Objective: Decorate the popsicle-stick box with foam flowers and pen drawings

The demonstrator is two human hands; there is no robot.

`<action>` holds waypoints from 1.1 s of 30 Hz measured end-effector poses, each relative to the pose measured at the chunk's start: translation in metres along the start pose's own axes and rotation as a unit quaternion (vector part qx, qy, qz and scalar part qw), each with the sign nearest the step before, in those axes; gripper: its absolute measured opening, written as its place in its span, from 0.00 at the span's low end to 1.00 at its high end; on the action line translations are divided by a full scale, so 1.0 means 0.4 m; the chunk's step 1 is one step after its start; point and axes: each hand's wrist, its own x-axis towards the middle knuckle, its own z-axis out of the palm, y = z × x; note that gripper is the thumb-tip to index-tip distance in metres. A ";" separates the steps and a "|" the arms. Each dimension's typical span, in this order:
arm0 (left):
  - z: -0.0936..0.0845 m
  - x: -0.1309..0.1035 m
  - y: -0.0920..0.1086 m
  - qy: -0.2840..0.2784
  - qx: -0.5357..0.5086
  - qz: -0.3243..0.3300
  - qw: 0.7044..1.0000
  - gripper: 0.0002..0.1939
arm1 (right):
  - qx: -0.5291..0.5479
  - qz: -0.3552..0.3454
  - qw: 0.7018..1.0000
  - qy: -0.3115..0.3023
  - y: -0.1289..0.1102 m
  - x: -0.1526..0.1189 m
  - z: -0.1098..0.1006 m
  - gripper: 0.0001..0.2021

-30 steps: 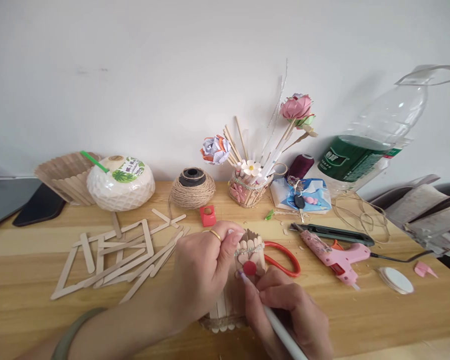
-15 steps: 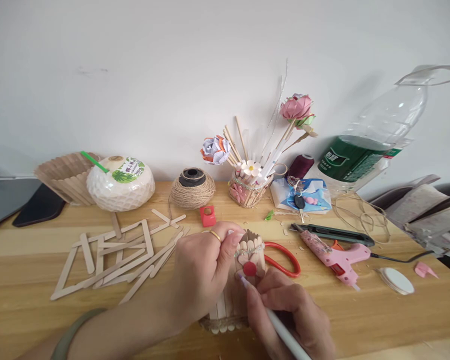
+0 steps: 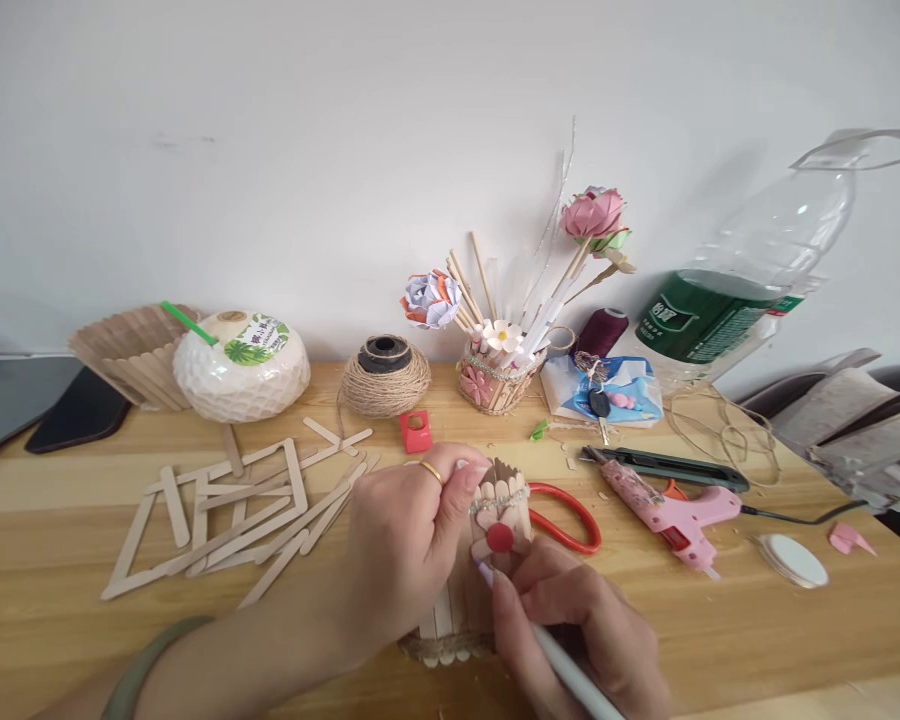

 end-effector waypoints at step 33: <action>0.002 0.003 0.001 0.016 -0.007 0.018 1.000 0.16 | 0.047 0.075 0.993 0.080 0.013 -0.024 -0.013 0.15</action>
